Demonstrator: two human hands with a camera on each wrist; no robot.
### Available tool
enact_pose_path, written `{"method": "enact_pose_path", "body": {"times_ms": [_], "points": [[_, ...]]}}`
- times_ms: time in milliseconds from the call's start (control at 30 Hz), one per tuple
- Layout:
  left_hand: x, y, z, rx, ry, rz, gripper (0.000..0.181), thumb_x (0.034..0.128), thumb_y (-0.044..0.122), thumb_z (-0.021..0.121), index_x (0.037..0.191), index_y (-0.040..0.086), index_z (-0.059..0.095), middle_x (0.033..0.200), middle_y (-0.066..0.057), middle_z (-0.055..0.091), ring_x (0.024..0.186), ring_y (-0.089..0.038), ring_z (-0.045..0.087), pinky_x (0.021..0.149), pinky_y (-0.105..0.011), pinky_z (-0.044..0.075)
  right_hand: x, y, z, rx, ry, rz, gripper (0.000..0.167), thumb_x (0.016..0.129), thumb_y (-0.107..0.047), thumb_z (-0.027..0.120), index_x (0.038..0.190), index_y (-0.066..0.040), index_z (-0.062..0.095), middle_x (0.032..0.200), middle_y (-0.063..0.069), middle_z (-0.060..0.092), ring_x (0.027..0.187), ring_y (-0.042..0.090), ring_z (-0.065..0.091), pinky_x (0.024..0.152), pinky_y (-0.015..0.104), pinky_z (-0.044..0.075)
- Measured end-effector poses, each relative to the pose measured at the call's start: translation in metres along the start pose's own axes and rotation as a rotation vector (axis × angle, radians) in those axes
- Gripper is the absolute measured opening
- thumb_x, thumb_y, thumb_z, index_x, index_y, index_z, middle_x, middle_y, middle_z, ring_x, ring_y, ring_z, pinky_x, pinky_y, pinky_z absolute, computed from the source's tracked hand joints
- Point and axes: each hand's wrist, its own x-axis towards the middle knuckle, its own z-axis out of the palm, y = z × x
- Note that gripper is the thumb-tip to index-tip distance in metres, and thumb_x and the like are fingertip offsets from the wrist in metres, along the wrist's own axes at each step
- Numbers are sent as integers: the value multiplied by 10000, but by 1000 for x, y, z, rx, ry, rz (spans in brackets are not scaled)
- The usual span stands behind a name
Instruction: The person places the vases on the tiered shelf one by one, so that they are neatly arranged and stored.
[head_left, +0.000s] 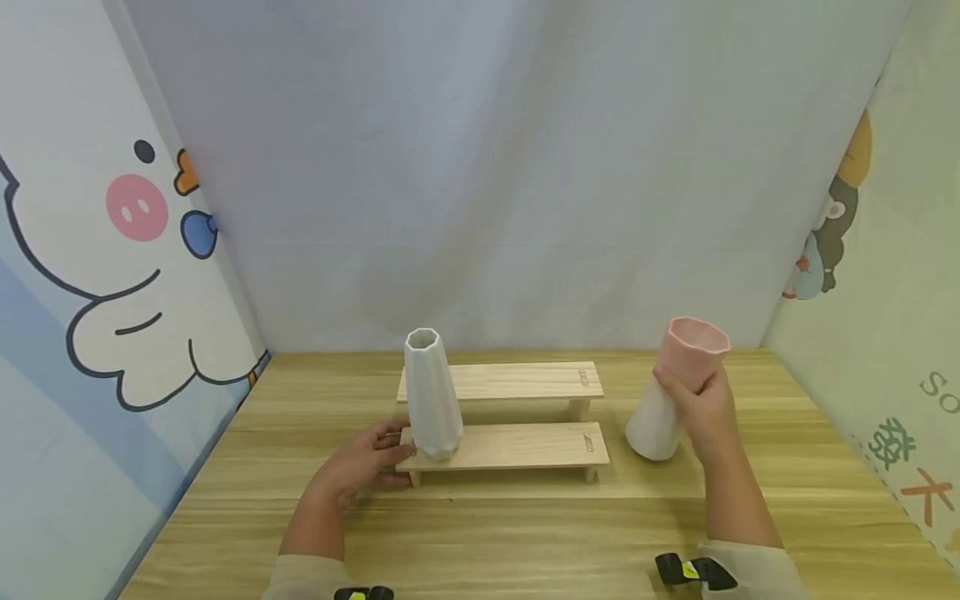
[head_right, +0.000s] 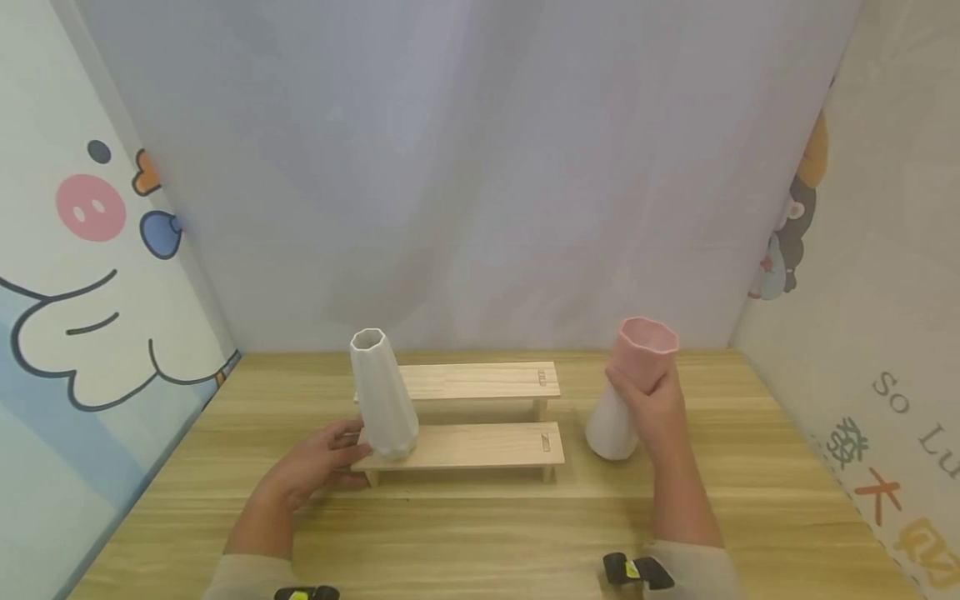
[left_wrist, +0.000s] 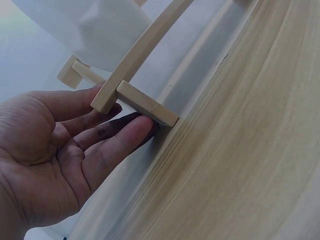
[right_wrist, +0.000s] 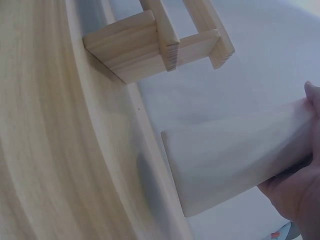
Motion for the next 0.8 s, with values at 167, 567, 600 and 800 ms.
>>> {"method": "enact_pose_path", "body": {"times_ms": [167,567,600,800], "points": [[0,-2,0,4,14,1,654,950,253,670,1495,67,359,1503,-257,384,1251,-388,545,884,-436,596,-2,-7,-2,43,16,-8,628,899,-259,732,1389,-131,360,1130,-45,538,980,91,574,781,139,522],[0,-2,1,8,22,2,664,941,259,682,1490,64,364,1500,-264,385,1243,-399,551,876,-438,598,-8,-22,-2,125,59,-105,480,912,-207,700,1313,-134,447,1041,-4,618,850,98,660,730,180,576],[0,-2,1,7,24,2,666,939,259,684,1490,63,365,1500,-265,386,1239,-397,555,875,-438,599,-8,-24,-2,137,56,-110,482,912,-199,698,1316,-132,445,1050,0,616,851,102,663,732,183,577],[1,-2,1,6,26,-1,671,935,266,688,1491,66,368,1501,-266,384,1229,-392,564,875,-436,599,-11,-30,0,201,30,-133,494,917,-152,686,1341,-145,433,1083,17,607,863,117,672,749,203,582]]}}
